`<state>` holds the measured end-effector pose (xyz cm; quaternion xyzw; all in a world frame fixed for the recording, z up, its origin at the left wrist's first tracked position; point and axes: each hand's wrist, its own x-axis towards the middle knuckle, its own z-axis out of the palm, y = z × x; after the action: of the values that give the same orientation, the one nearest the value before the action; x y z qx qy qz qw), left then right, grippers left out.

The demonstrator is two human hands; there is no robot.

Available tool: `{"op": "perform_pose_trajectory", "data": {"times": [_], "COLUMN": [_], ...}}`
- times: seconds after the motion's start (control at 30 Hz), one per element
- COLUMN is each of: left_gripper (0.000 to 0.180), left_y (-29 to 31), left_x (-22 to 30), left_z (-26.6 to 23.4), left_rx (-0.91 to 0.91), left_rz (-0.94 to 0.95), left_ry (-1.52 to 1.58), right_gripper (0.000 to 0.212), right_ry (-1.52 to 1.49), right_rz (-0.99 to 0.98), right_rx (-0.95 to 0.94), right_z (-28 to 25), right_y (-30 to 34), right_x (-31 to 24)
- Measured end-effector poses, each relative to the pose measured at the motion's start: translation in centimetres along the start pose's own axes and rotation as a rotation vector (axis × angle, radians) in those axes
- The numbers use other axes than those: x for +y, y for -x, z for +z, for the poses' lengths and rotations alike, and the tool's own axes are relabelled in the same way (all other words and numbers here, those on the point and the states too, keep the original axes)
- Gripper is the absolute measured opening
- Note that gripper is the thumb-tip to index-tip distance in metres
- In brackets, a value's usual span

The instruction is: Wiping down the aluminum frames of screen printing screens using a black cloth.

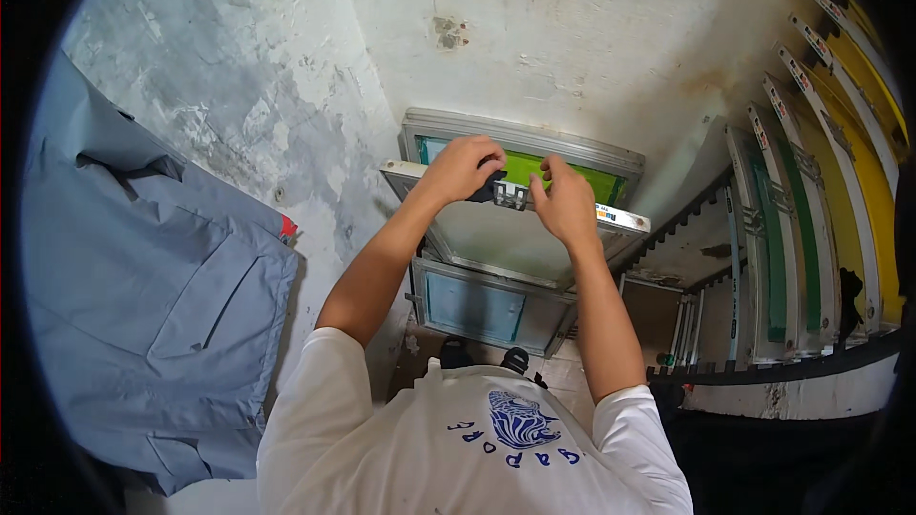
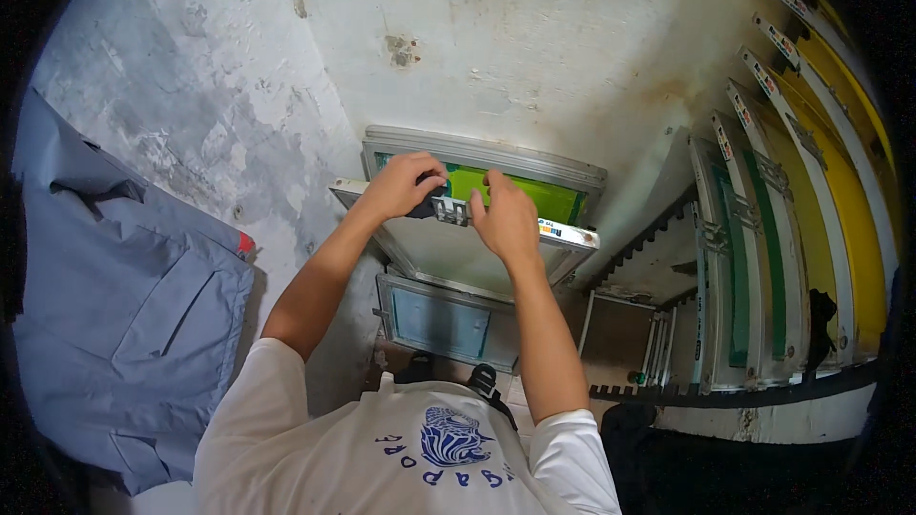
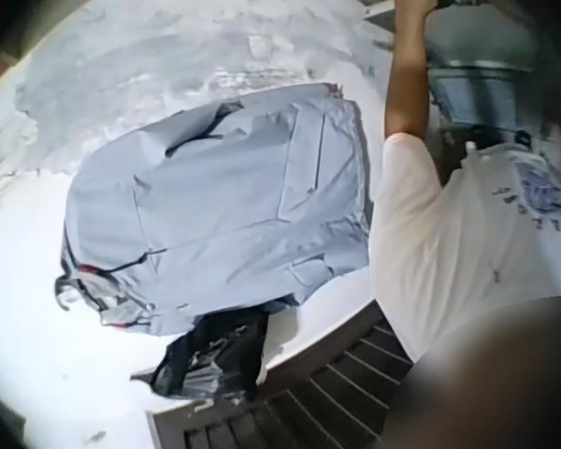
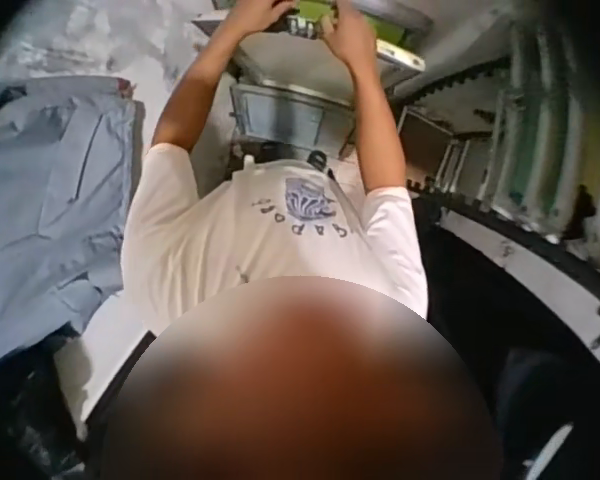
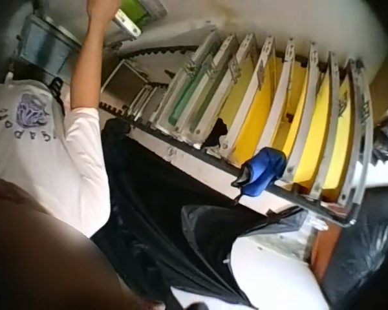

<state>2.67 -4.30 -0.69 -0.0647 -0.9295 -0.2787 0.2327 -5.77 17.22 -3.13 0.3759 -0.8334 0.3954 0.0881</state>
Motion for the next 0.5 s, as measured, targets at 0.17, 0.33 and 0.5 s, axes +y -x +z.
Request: {"op": "perform_pose_trajectory", "data": {"times": [0.17, 0.33, 0.5], "left_gripper": [0.023, 0.028, 0.025], "left_y": [0.3, 2.7, 2.7], "left_x": [1.4, 1.8, 2.7], "left_z": [1.7, 4.3, 4.9], "left_rx": [-0.034, -0.085, -0.019], "left_rz": [-0.111, 0.085, 0.261], "left_ry": [0.055, -0.114, -0.289], "right_gripper": [0.028, 0.029, 0.030], "right_ry": [0.039, 0.087, 0.137], "right_rz": [0.016, 0.081, 0.162], "right_rx": [0.101, 0.119, 0.125], "right_z": [-0.5, -1.6, -3.3], "right_y": [0.4, 1.3, 1.2], "right_x": [1.7, 3.0, 3.0]}}
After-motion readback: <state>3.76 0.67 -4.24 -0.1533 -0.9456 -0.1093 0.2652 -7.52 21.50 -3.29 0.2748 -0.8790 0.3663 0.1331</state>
